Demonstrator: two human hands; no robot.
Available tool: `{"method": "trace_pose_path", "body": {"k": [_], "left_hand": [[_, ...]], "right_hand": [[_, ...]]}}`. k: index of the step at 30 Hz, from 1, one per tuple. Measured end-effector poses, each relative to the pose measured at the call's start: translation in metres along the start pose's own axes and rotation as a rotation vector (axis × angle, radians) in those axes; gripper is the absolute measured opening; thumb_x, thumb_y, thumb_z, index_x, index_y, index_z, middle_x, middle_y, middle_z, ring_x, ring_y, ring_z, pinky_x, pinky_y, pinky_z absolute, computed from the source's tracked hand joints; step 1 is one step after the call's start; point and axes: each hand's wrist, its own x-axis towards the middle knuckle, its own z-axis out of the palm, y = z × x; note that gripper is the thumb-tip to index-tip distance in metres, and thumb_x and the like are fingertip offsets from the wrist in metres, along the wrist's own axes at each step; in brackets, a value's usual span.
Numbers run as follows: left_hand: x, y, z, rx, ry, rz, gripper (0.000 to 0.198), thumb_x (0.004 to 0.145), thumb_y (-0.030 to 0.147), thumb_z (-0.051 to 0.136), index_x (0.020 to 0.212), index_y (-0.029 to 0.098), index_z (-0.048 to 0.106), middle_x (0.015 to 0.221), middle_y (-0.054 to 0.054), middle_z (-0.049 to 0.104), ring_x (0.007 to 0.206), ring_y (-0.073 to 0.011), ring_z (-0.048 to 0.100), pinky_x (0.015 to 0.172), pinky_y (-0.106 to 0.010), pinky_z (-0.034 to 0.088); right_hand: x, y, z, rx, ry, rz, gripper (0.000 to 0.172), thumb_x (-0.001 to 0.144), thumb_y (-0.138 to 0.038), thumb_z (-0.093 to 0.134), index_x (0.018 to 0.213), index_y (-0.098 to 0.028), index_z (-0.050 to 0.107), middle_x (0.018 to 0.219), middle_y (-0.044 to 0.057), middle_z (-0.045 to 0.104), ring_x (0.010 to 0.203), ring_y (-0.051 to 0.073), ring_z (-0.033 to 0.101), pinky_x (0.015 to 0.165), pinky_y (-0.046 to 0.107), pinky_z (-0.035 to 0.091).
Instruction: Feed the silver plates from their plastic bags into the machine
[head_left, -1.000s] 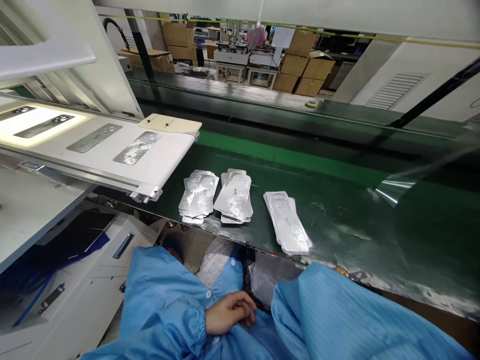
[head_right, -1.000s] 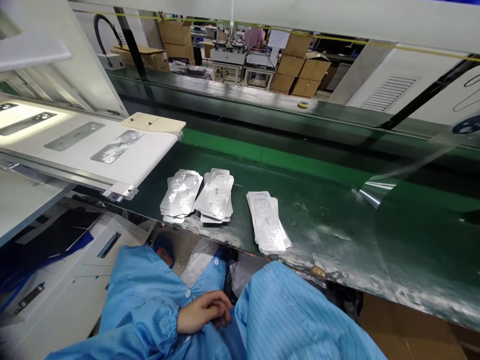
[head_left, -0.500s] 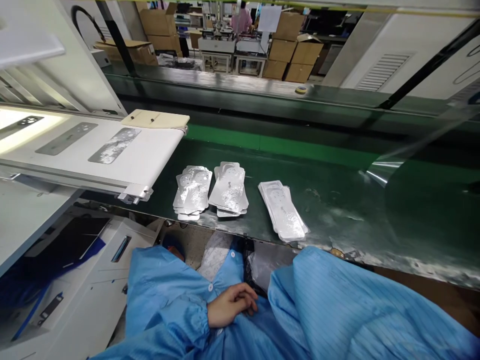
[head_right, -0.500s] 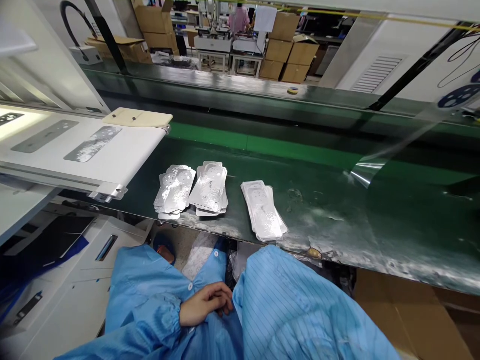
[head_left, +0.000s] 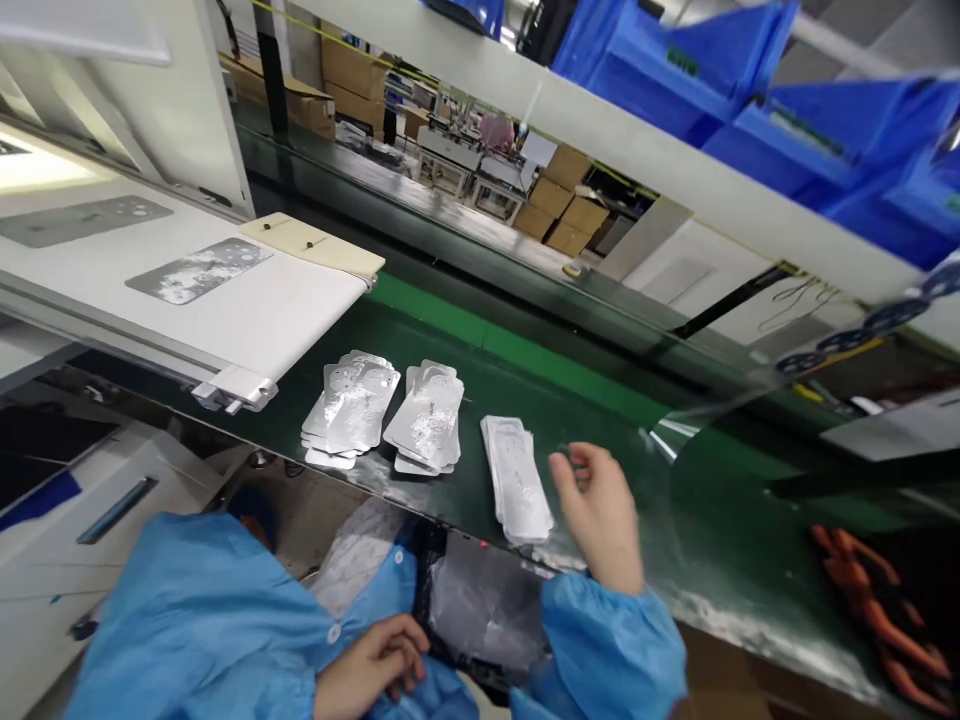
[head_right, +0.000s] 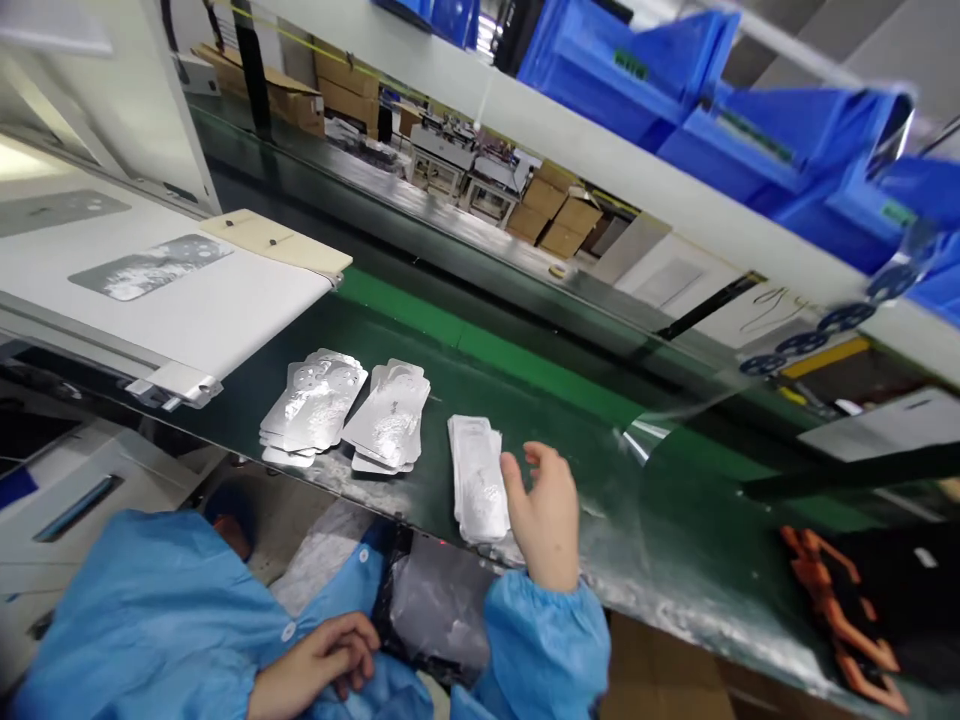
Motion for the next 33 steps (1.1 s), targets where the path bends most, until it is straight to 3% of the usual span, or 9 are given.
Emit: {"method": "trace_pose_path", "body": {"k": [4, 7, 11, 15, 20, 22, 25, 29, 33], "left_hand": [[0.002, 0.001, 0.003, -0.051, 0.047, 0.036, 0.012, 0.080, 0.045, 0.076, 0.084, 0.035, 0.071, 0.076, 0.004, 0.078, 0.066, -0.0186, 0.068, 0.060, -0.031, 0.044], [0.002, 0.014, 0.009, -0.097, 0.063, 0.068, 0.006, 0.081, 0.037, 0.075, 0.083, 0.032, 0.071, 0.075, 0.003, 0.078, 0.065, -0.0178, 0.068, 0.060, -0.031, 0.045], [-0.003, 0.051, 0.012, -0.151, 0.051, 0.134, 0.021, 0.082, 0.044, 0.075, 0.087, 0.024, 0.070, 0.076, -0.001, 0.075, 0.069, -0.0178, 0.066, 0.065, -0.031, 0.048], [-0.012, 0.104, 0.006, -0.195, 0.035, 0.230, 0.038, 0.086, 0.054, 0.076, 0.103, 0.021, 0.070, 0.092, -0.005, 0.074, 0.084, -0.0207, 0.068, 0.079, -0.036, 0.055], [-0.016, 0.162, 0.002, -0.560, 0.026, 0.277, 0.059, 0.080, 0.049, 0.084, 0.126, 0.015, 0.069, 0.125, -0.018, 0.074, 0.121, -0.0333, 0.067, 0.110, -0.047, 0.049], [-0.018, 0.172, 0.001, -0.699, 0.037, 0.198, 0.052, 0.084, 0.039, 0.081, 0.127, 0.013, 0.069, 0.124, -0.019, 0.075, 0.118, -0.0345, 0.069, 0.109, -0.050, 0.050], [-0.026, 0.174, -0.005, -0.784, 0.092, 0.183, 0.046, 0.089, 0.028, 0.074, 0.132, 0.014, 0.065, 0.114, -0.016, 0.077, 0.099, -0.0321, 0.075, 0.092, -0.052, 0.060], [-0.041, 0.167, -0.016, -0.833, 0.111, 0.146, 0.043, 0.087, 0.024, 0.071, 0.128, 0.013, 0.067, 0.091, -0.008, 0.074, 0.074, -0.0234, 0.071, 0.069, -0.041, 0.063], [-0.052, 0.165, -0.025, -0.824, 0.107, 0.137, 0.044, 0.085, 0.030, 0.074, 0.125, 0.014, 0.068, 0.093, -0.008, 0.075, 0.076, -0.0221, 0.070, 0.071, -0.038, 0.062]], "right_hand": [[0.016, 0.005, 0.016, 0.114, -0.236, 0.187, 0.062, 0.057, -0.069, 0.080, 0.087, -0.014, 0.073, 0.076, 0.011, 0.069, 0.076, 0.031, 0.068, 0.069, 0.041, 0.054], [0.018, 0.012, 0.025, 0.192, -0.364, 0.192, 0.065, 0.056, -0.078, 0.072, 0.077, -0.016, 0.072, 0.066, 0.011, 0.070, 0.064, 0.029, 0.067, 0.058, 0.038, 0.053], [0.015, 0.011, 0.010, 0.272, -0.318, 0.225, 0.068, 0.057, -0.082, 0.073, 0.079, -0.018, 0.069, 0.069, 0.011, 0.072, 0.067, 0.029, 0.069, 0.059, 0.036, 0.055], [-0.033, -0.031, -0.010, 0.423, -0.331, 0.233, 0.058, 0.075, -0.072, 0.075, 0.098, -0.019, 0.070, 0.087, 0.010, 0.077, 0.075, 0.026, 0.071, 0.062, 0.032, 0.056], [-0.101, -0.102, 0.012, 0.591, -0.751, 0.067, 0.033, 0.090, -0.052, 0.072, 0.100, -0.021, 0.074, 0.092, 0.007, 0.077, 0.082, 0.024, 0.072, 0.074, 0.030, 0.056], [-0.089, -0.098, 0.023, 0.480, -0.677, 0.012, 0.035, 0.090, -0.054, 0.067, 0.093, -0.020, 0.076, 0.088, 0.007, 0.076, 0.082, 0.024, 0.070, 0.077, 0.032, 0.054], [-0.037, -0.058, 0.033, 0.191, -0.179, 0.153, 0.048, 0.081, -0.067, 0.065, 0.084, -0.020, 0.072, 0.083, 0.010, 0.073, 0.082, 0.026, 0.066, 0.073, 0.034, 0.051], [0.021, -0.004, 0.035, 0.147, -0.256, 0.316, 0.058, 0.053, -0.073, 0.071, 0.071, -0.018, 0.070, 0.068, 0.011, 0.069, 0.070, 0.028, 0.065, 0.058, 0.034, 0.047], [0.025, 0.010, 0.019, 0.185, -0.248, 0.338, 0.066, 0.047, -0.077, 0.069, 0.072, -0.016, 0.070, 0.066, 0.012, 0.070, 0.068, 0.029, 0.066, 0.057, 0.035, 0.049]]}}
